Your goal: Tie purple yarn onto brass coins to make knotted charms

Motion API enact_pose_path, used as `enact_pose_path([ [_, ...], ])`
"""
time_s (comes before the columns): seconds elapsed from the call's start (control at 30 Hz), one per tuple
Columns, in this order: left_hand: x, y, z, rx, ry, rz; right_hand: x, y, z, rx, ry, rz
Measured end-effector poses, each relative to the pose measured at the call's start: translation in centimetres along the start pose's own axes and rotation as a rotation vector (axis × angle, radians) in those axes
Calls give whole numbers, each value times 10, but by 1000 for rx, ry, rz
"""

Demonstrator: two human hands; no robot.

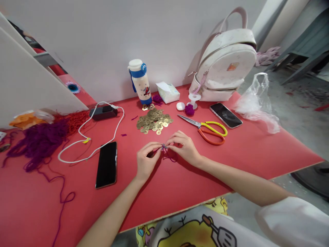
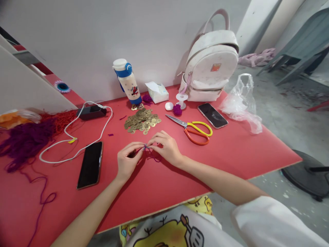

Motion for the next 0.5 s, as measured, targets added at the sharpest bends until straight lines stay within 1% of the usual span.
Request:
enact_pose_path([
  [0.3,-1,2,0,7,-14,0,0,-1,1,1,-28,33],
  [0.5,-1,3,1,-7,-28,6,-3,0,-1,-2,-20,41],
])
Point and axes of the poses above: each hand's wrist, its own x-axis towards the middle knuckle, its own z-axis out of the back of the hand, y = z × x, the point moved 2 cm from there along x, towards the middle knuckle, and after that the axes turned 13 degrees about x, right-handed, at the moved point
